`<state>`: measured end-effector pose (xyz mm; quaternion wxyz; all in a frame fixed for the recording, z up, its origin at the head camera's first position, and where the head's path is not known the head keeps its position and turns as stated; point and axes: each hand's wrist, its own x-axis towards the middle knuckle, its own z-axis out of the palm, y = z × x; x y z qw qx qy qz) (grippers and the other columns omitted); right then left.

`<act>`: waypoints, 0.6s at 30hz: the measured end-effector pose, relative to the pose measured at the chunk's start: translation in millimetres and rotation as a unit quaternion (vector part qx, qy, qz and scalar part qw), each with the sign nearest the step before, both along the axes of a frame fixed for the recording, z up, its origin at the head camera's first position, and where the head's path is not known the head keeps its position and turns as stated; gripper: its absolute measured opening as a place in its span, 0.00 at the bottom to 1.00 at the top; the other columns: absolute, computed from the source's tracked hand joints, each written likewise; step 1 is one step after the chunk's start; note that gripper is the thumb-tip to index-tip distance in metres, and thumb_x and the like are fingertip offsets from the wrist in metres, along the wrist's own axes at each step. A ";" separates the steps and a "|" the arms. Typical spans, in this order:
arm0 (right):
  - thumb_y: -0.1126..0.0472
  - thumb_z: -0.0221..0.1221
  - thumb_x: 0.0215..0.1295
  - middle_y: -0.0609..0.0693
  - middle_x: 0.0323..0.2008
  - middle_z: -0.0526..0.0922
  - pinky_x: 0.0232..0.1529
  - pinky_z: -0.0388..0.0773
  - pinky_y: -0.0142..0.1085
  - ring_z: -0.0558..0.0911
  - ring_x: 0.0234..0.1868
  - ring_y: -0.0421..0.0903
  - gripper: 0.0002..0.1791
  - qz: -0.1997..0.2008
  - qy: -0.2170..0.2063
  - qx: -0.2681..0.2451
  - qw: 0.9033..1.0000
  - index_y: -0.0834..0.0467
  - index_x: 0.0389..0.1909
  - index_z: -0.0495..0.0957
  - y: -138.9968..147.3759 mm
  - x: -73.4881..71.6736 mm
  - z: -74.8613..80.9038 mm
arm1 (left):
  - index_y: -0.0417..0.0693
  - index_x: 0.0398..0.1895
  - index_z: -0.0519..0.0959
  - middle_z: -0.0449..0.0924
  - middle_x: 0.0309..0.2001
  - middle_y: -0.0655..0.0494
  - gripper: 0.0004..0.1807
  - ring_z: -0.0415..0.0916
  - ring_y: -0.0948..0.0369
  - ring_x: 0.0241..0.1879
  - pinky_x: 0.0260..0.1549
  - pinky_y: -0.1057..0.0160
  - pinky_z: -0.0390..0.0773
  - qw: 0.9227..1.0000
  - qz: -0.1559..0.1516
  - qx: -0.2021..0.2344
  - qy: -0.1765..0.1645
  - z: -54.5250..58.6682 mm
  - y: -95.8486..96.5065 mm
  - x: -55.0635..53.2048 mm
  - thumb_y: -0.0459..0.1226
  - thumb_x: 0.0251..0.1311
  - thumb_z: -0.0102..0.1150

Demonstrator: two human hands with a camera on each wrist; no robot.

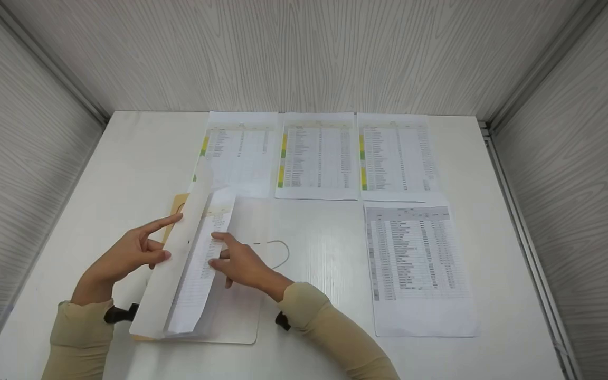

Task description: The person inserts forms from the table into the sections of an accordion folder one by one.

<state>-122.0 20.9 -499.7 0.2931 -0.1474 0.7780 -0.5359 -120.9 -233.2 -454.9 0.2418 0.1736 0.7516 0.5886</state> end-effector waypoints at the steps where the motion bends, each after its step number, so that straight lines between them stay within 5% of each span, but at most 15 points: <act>1: 0.59 0.57 0.68 0.54 0.48 0.84 0.23 0.77 0.36 0.79 0.16 0.42 0.33 0.000 0.006 -0.004 1.000 0.47 0.72 0.58 4.3 -0.7 0.8 | 0.47 0.76 0.52 0.70 0.12 0.64 0.42 0.58 0.69 0.11 0.18 0.70 0.65 1.000 0.002 0.001 -0.001 -0.2 0.1 -0.2 0.25 0.58 0.53; 5: 0.58 0.56 0.69 0.55 0.48 0.83 0.25 0.76 0.32 0.84 0.23 0.47 0.27 -0.006 0.038 -0.019 0.999 0.50 0.68 0.63 23.9 -3.1 6.4 | 0.47 0.76 0.52 0.72 0.13 0.63 0.42 0.57 0.70 0.12 0.18 0.70 0.65 1.000 0.003 -0.002 -0.004 -1.0 0.6 -0.3 0.25 0.58 0.53; 11: 0.57 0.57 0.68 0.57 0.48 0.79 0.29 0.76 0.34 0.83 0.34 0.48 0.25 0.006 0.081 -0.037 0.996 0.54 0.64 0.66 64.8 -7.1 15.8 | 0.46 0.76 0.52 0.57 0.10 0.66 0.42 0.52 0.70 0.12 0.17 0.69 0.60 1.000 -0.001 -0.002 0.006 -2.0 1.1 -0.4 0.24 0.58 0.52; 18: 0.53 0.61 0.65 0.56 0.56 0.74 0.47 0.75 0.38 0.79 0.51 0.50 0.31 0.024 0.118 -0.029 0.992 0.52 0.67 0.63 114.9 -12.7 22.7 | 0.46 0.76 0.52 0.55 0.11 0.66 0.42 0.49 0.70 0.13 0.16 0.67 0.56 1.000 -0.005 -0.002 0.014 -2.3 -0.7 -1.4 0.24 0.57 0.53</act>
